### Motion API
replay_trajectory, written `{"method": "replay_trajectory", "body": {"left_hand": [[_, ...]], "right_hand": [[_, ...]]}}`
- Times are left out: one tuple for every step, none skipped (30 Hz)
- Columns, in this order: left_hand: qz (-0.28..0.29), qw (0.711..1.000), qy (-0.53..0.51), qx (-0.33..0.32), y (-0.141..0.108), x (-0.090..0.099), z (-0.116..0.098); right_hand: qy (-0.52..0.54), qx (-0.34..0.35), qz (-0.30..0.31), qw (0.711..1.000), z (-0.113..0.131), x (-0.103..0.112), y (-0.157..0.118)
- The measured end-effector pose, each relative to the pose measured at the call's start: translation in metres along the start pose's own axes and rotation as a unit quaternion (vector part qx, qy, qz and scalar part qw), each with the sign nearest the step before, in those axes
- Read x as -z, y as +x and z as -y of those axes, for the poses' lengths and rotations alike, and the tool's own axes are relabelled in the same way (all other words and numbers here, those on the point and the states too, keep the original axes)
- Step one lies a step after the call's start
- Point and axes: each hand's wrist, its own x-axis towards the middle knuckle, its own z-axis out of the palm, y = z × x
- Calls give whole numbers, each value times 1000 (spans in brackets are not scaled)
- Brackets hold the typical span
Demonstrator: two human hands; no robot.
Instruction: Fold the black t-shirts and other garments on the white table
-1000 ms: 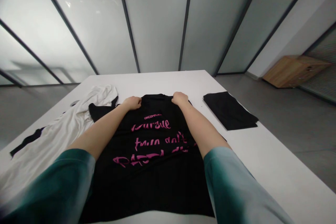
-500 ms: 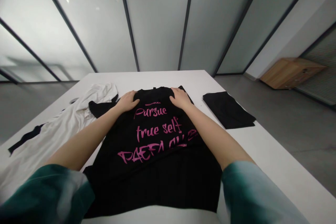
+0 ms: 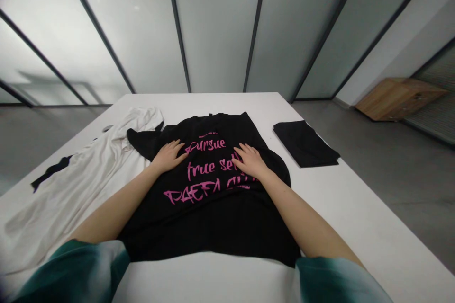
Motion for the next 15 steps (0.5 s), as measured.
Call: {"method": "replay_trajectory", "body": {"left_hand": [[-4,1000,-3,-4,0,1,1],[-10,1000,-9,-7,0,3,1],[-21,1000,-17,-9,0,6,2],[-38,999,-25,-4,-1,9,3],[-60,998,-32,9,-2,13,5],[-85,995,-34,31,-3,17,7],[-112,991,-32,60,-4,22,10],[-136,986,-25,92,-6,26,15],[-155,980,-16,123,-7,30,20],[-167,975,-7,148,-8,32,26],[-171,971,-1,168,-9,33,32],[-169,968,1,185,-10,34,39],[-162,966,-1,200,-11,33,46],[-152,964,-8,216,-11,32,53],[-143,962,-17,232,-10,30,59]], "right_hand": [[2,0,1,1000,0,1,0],[3,0,2,1000,0,3,0],[3,-1,3,1000,0,3,0],[4,-1,3,1000,1,3,0],[5,-2,4,1000,1,3,0],[5,-2,3,1000,0,3,0],[6,-2,1,1000,0,2,0],[6,-1,-1,1000,-1,1,0],[6,1,-3,1000,-2,0,0],[6,3,-5,1000,-3,-2,1],[6,4,-7,1000,-4,-2,1],[7,5,-7,1000,-5,-3,1],[8,5,-8,1000,-6,-3,1],[10,5,-8,1000,-6,-3,2],[11,5,-9,1000,-6,-3,2]]}}
